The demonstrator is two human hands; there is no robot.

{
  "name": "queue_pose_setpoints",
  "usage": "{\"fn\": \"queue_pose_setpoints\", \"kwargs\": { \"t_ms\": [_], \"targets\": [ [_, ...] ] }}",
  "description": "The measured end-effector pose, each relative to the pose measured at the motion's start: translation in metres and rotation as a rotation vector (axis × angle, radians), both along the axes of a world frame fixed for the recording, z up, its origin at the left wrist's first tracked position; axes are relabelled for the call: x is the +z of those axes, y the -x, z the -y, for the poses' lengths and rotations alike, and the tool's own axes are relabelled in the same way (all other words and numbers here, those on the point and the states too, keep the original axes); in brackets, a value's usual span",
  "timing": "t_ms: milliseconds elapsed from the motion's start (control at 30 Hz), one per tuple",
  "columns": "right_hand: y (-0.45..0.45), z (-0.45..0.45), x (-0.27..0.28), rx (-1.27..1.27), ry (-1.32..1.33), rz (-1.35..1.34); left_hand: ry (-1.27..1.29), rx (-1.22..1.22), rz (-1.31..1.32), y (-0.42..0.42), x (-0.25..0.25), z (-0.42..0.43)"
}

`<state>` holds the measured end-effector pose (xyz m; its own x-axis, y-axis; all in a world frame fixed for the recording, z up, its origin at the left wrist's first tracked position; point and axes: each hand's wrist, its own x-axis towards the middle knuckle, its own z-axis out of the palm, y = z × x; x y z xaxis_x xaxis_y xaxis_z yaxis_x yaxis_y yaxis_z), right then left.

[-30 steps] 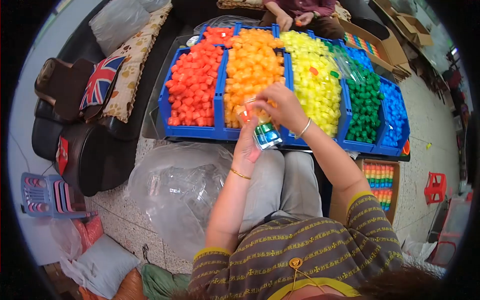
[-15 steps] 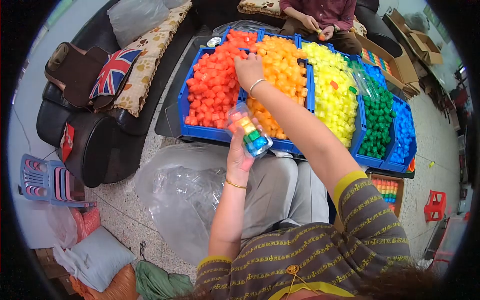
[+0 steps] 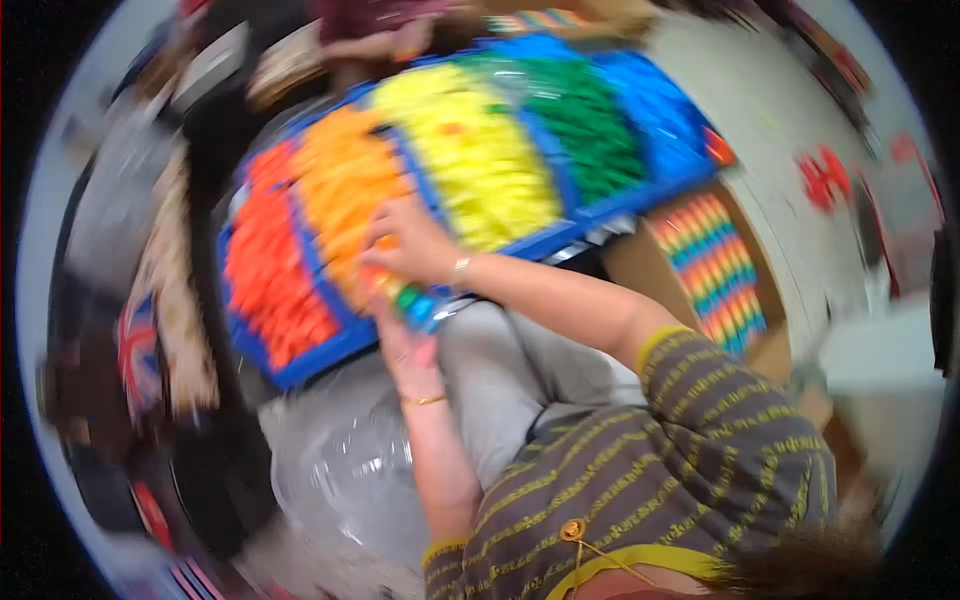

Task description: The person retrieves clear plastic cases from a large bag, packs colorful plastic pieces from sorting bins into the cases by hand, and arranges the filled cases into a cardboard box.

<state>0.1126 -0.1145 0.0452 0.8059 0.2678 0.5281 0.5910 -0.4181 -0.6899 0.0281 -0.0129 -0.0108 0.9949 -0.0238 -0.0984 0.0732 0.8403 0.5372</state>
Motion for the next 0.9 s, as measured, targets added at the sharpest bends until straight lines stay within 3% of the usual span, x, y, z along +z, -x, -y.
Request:
{"fn": "queue_pose_setpoints", "kwargs": {
  "t_ms": [100,200,300,333,367,433,467,533,600,667,733,767,800,833,867,900],
  "targets": [
    [0.013,0.047,-0.01,-0.122,-0.142,0.065,0.015,-0.15,-0.025,0.003,0.015,0.039],
    [0.056,0.111,0.018,-0.247,-0.209,-0.014,0.244,-0.337,0.032,0.013,0.025,0.088],
    [0.12,0.172,0.028,-0.503,-0.388,-0.149,0.282,-0.486,0.01,0.018,0.017,0.137],
    [0.142,0.191,0.023,-0.566,-0.342,-0.228,0.321,-0.553,0.043,0.022,0.019,0.156],
    [0.164,0.209,0.02,-0.56,-0.311,-0.327,0.203,-0.488,0.027,0.025,0.012,0.174],
    [0.191,0.234,0.006,-0.418,-0.657,-0.436,0.062,-0.523,0.11,0.046,0.021,0.225],
    [0.216,0.251,0.002,-0.371,-0.857,-0.796,0.02,-0.537,0.146,0.054,0.017,0.247],
    [0.243,0.281,0.0,-0.31,-1.155,-0.838,-0.051,-0.668,0.115,0.07,0.006,0.284],
    [0.267,0.319,-0.014,-0.35,-1.153,-0.786,-0.065,-0.687,0.203,0.093,0.001,0.324],
    [0.29,0.361,-0.028,-0.381,-1.166,-0.743,-0.034,-0.836,0.177,0.112,0.012,0.36],
    [0.323,0.414,-0.023,-0.455,-1.169,-0.802,-0.103,-1.029,0.064,0.125,-0.008,0.395],
    [0.341,0.438,-0.015,-0.473,-1.202,-0.756,-0.165,-1.106,0.195,0.133,-0.016,0.411],
    [0.361,0.473,-0.031,-0.533,-1.17,-0.78,-0.385,-1.086,0.284,0.146,-0.03,0.42],
    [0.381,0.505,-0.03,-0.701,-0.907,-0.839,-0.62,-1.19,0.535,0.153,-0.024,0.428],
    [0.401,0.54,-0.042,-0.749,-0.8,-0.874,-0.663,-1.277,0.777,0.156,-0.049,0.439],
    [0.417,0.563,-0.043,-0.879,-0.684,-0.908,-0.877,-1.14,1.143,0.161,-0.051,0.446]
  ]
}}
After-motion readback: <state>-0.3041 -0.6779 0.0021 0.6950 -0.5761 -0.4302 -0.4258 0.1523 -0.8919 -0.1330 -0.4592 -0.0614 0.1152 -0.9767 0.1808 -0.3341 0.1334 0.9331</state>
